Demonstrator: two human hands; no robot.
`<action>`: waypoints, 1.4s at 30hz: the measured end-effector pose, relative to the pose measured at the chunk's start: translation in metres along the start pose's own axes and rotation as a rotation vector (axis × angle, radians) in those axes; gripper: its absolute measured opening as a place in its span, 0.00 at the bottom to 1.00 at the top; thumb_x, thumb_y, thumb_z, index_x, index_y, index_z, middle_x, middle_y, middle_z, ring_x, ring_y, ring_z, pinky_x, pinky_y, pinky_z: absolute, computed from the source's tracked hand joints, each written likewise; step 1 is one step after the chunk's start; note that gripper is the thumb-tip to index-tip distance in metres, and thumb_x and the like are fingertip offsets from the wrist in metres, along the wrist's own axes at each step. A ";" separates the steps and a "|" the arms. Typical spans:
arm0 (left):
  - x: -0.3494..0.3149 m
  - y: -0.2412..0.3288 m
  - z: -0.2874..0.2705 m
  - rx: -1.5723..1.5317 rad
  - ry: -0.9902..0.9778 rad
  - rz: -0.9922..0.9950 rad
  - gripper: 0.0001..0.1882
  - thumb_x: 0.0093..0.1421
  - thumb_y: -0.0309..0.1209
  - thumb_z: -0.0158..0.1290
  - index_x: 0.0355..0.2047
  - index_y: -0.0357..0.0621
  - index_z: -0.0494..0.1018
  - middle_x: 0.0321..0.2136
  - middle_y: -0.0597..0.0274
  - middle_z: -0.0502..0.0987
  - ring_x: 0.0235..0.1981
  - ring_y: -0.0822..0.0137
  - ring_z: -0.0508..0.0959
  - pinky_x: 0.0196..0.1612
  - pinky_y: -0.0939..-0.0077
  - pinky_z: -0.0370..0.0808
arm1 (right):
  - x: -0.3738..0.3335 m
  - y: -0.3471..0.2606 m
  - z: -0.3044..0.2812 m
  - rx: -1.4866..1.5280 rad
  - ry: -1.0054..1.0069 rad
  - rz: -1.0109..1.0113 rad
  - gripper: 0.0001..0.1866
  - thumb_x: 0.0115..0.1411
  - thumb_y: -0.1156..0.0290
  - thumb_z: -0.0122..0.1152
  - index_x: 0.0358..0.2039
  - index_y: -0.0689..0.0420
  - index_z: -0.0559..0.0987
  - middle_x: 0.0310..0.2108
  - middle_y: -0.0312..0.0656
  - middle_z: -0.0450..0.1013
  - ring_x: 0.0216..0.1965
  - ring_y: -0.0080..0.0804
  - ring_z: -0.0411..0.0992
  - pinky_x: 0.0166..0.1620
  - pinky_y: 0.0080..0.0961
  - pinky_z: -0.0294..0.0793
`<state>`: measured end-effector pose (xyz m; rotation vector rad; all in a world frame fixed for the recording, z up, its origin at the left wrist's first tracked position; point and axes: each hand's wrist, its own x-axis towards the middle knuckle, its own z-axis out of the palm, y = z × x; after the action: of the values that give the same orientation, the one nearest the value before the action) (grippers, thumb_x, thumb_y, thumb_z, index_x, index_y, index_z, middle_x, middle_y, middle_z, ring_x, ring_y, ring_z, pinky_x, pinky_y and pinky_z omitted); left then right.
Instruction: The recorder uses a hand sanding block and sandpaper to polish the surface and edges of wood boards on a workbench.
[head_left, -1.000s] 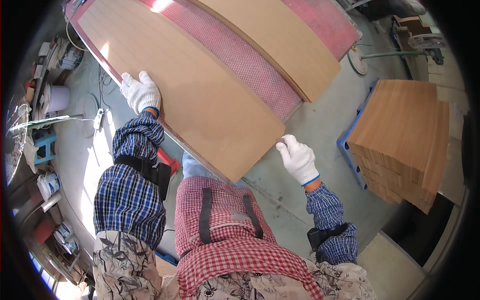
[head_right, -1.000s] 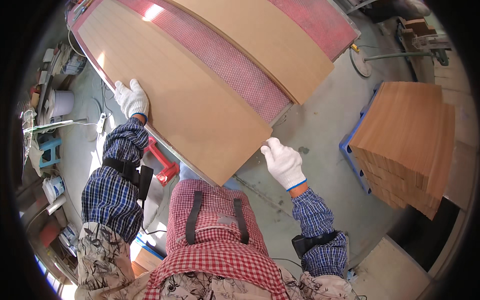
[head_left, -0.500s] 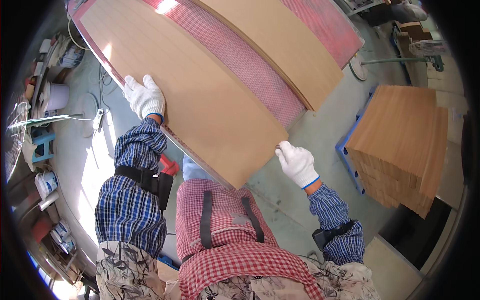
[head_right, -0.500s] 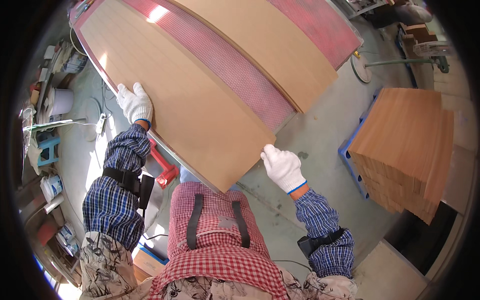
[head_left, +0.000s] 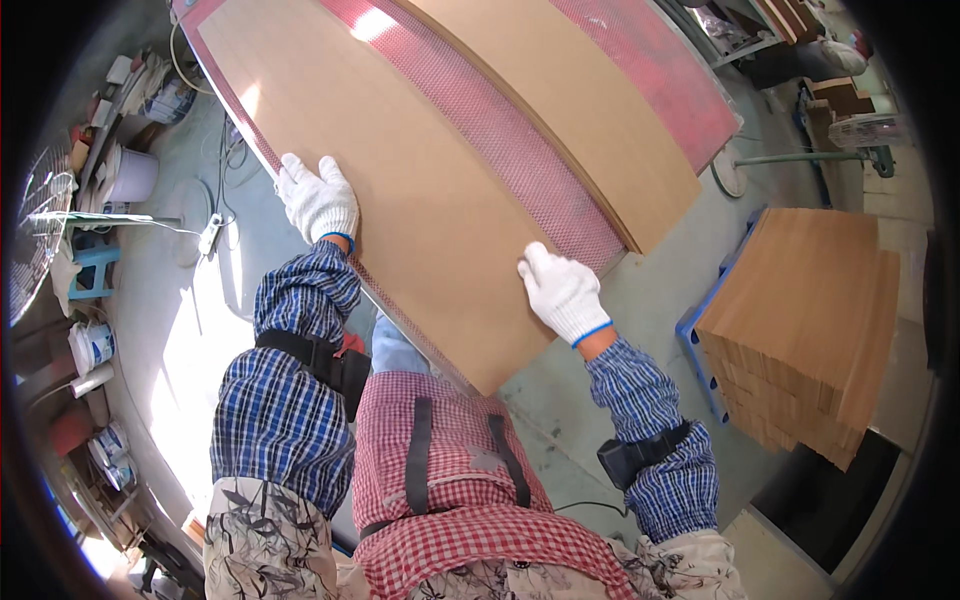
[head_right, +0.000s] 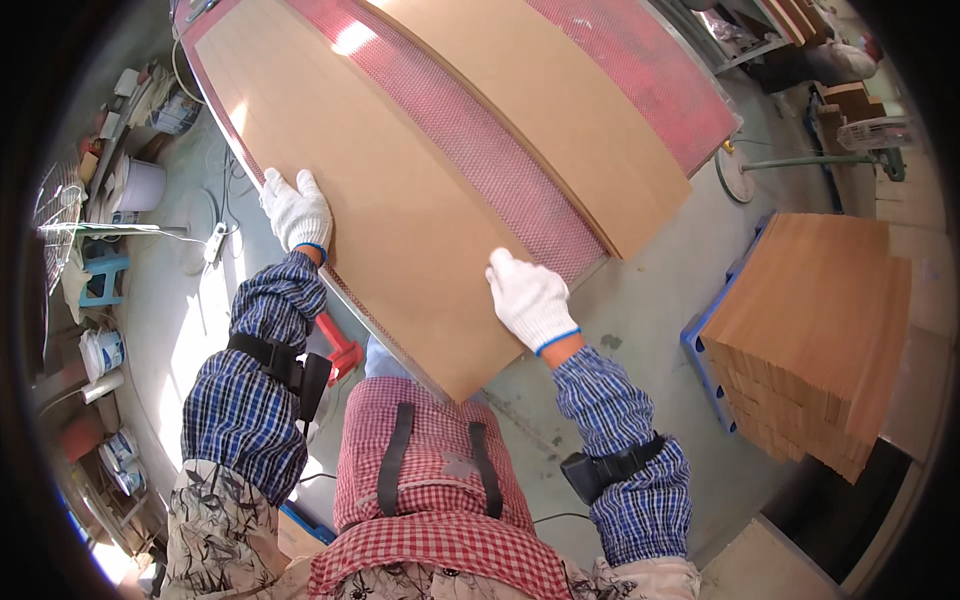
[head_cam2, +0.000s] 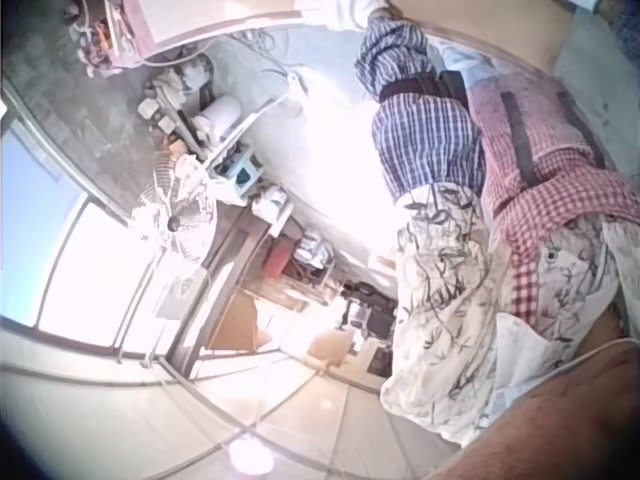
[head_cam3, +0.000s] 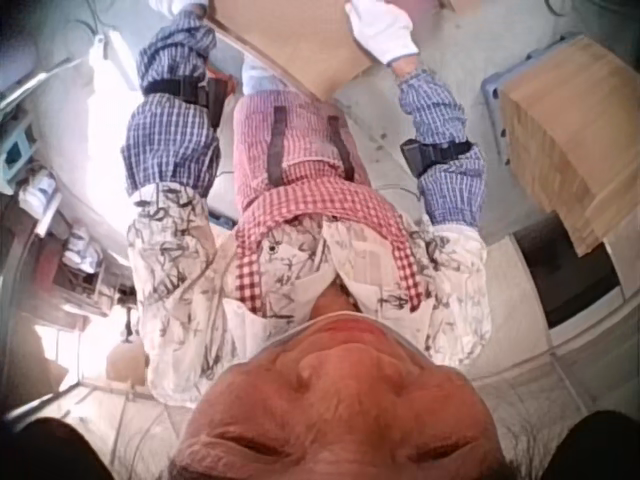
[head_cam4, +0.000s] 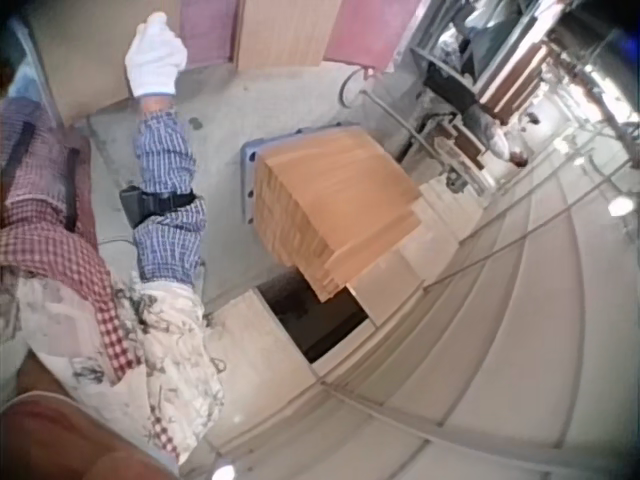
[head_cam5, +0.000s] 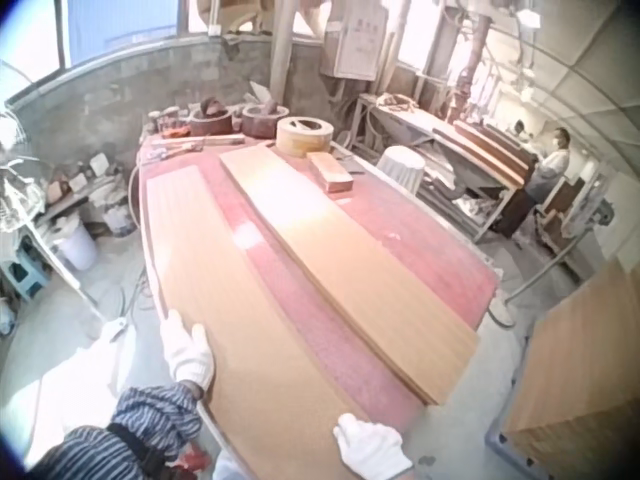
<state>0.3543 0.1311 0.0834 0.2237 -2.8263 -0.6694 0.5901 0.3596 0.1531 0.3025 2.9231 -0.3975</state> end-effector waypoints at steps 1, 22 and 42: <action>0.002 -0.003 -0.001 -0.001 -0.005 -0.014 0.37 0.66 0.48 0.45 0.66 0.32 0.55 0.64 0.37 0.60 0.67 0.43 0.57 0.69 0.57 0.54 | -0.013 0.004 0.001 0.008 -0.007 -0.015 0.09 0.65 0.61 0.51 0.35 0.53 0.69 0.24 0.46 0.76 0.24 0.47 0.77 0.27 0.41 0.75; 0.004 -0.002 0.001 -0.019 -0.039 0.008 0.37 0.66 0.49 0.43 0.66 0.33 0.54 0.65 0.39 0.58 0.67 0.44 0.56 0.70 0.57 0.52 | -0.105 0.034 -0.010 0.019 0.002 0.091 0.09 0.64 0.64 0.55 0.33 0.55 0.69 0.21 0.44 0.74 0.21 0.44 0.75 0.23 0.39 0.72; -0.047 0.021 0.004 -0.090 -0.009 0.060 0.38 0.64 0.41 0.48 0.66 0.30 0.51 0.63 0.31 0.57 0.66 0.36 0.56 0.67 0.47 0.52 | 0.161 -0.045 -0.036 -0.068 -0.262 0.027 0.12 0.66 0.63 0.50 0.37 0.59 0.72 0.27 0.50 0.78 0.31 0.49 0.79 0.30 0.46 0.77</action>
<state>0.3969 0.1608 0.0809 0.1199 -2.7907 -0.7835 0.4193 0.3553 0.1659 0.2586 2.6669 -0.3074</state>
